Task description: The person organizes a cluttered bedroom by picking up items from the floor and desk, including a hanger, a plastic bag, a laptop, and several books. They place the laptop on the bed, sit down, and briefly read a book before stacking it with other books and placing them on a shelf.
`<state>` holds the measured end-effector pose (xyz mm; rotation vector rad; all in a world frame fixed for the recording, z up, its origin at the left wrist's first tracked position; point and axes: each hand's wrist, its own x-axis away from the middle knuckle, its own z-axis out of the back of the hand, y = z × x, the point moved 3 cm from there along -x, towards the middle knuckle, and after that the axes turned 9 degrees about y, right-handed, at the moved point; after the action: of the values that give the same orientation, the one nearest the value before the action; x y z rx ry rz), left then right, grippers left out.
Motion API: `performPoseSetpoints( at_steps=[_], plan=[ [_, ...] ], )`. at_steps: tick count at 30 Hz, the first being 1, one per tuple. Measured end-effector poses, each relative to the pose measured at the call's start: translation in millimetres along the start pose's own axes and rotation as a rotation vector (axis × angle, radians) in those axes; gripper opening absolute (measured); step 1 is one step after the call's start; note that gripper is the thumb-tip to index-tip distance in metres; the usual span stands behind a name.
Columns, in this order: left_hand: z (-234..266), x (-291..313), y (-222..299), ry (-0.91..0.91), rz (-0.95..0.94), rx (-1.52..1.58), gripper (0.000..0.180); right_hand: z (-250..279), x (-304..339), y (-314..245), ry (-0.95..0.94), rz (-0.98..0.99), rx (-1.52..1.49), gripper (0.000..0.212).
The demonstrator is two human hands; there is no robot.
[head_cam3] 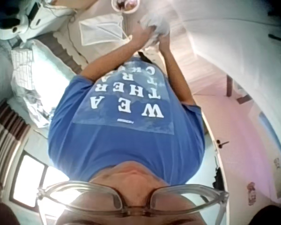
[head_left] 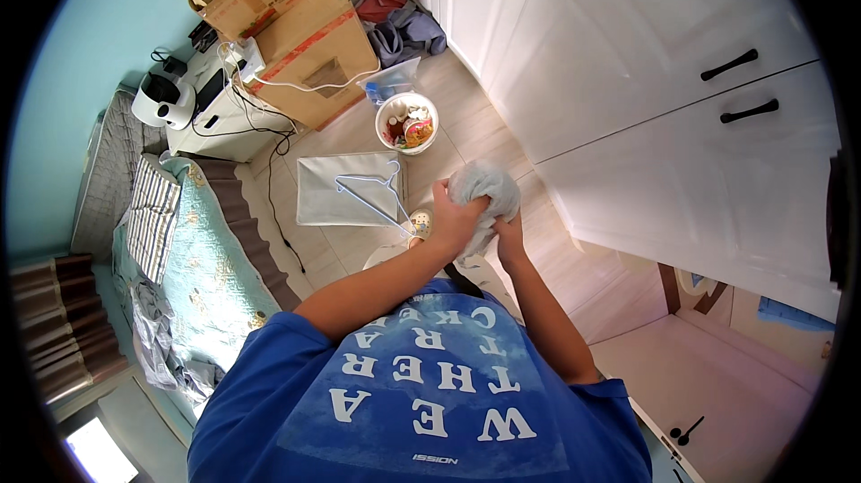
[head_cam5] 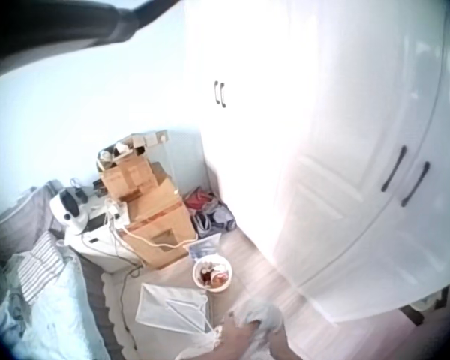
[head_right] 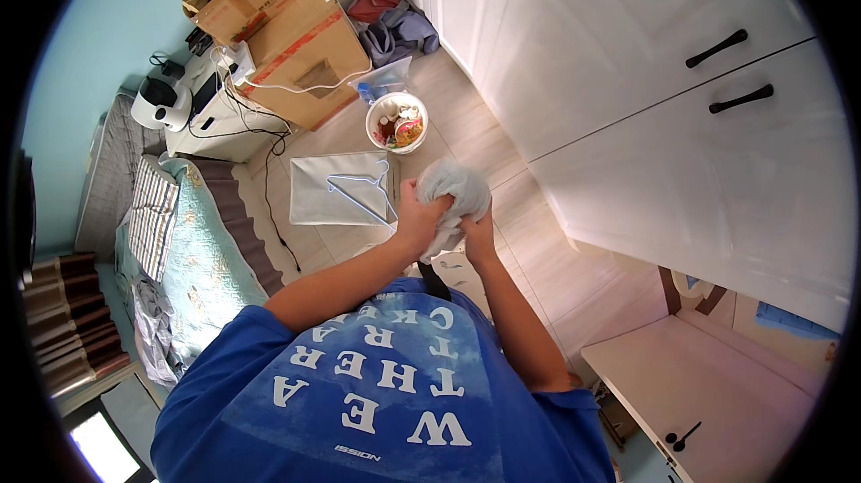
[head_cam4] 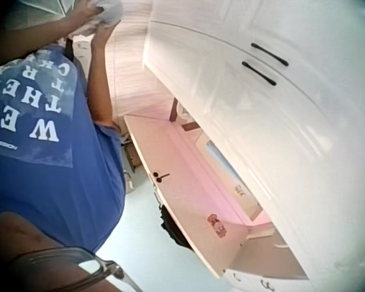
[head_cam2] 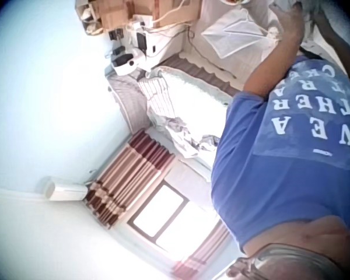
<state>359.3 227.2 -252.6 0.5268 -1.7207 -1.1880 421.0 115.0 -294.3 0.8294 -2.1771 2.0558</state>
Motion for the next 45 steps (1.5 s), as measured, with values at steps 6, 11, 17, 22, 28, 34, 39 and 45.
performPoseSetpoints(
  at_steps=[6, 11, 17, 22, 28, 34, 39, 45],
  plan=[
    [34, -22, -23, 0.067, -0.043, -0.457, 0.056, 54, 16, 3, -0.200, -0.418, -0.350, 0.062],
    [87, -49, -41, 0.238, 0.103, -0.543, 0.052, 77, 17, 20, -0.034, -0.480, -0.302, 0.049],
    [116, -64, -54, 0.366, 0.286, -0.312, 0.071, 49, 6, 34, -0.227, -0.498, 0.097, 0.030],
    [111, -85, -71, 0.490, 0.198, -0.346, 0.073, -18, -27, 39, -0.464, -0.374, 0.308, 0.032],
    [105, -193, -115, 0.376, 0.304, 0.012, 0.075, -64, -80, 59, -0.669, -0.483, 0.346, 0.027],
    [99, -379, -188, 0.533, 0.644, 0.247, 0.083, -49, -180, 91, -0.468, -0.768, 0.387, 0.018],
    [94, -513, -280, 0.791, 0.454, -0.144, 0.084, -48, -260, 115, -0.149, -0.896, 0.399, 0.018],
    [110, -592, -340, 0.991, 0.585, -0.480, 0.091, -90, -296, 127, -0.107, -1.001, 0.382, 0.021]
  ],
)
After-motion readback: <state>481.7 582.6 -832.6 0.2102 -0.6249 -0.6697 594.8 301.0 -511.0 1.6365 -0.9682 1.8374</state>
